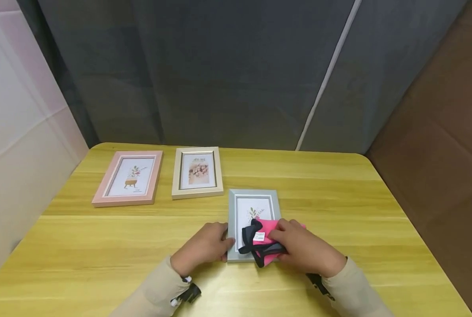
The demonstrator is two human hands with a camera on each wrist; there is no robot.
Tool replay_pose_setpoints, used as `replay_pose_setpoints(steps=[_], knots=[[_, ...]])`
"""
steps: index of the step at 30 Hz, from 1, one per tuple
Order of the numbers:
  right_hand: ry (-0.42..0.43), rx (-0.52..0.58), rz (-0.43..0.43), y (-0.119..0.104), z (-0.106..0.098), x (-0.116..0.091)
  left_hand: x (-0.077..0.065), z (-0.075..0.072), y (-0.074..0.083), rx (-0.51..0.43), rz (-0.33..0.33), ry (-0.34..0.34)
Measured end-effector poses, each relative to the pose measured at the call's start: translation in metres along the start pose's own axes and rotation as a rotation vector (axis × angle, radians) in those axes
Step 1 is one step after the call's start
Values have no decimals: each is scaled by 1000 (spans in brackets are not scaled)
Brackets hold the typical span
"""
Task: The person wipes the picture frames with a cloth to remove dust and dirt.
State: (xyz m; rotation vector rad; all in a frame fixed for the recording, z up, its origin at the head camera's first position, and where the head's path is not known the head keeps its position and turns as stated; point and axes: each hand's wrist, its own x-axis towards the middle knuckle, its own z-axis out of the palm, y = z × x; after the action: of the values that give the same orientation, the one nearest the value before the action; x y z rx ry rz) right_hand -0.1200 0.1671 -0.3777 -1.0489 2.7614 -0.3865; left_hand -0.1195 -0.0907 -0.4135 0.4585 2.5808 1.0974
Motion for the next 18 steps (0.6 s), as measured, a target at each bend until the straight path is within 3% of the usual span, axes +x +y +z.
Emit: replay_pose_setpoints(steps=[5, 13, 18], knots=[[55, -39, 46, -2, 4, 11, -1, -2, -1, -7, 14, -14], [107, 2, 233, 26, -4, 58, 2, -3, -2, -12, 13, -17], [105, 30, 260, 38, -5, 69, 3, -1, -1, -25, 6, -31]])
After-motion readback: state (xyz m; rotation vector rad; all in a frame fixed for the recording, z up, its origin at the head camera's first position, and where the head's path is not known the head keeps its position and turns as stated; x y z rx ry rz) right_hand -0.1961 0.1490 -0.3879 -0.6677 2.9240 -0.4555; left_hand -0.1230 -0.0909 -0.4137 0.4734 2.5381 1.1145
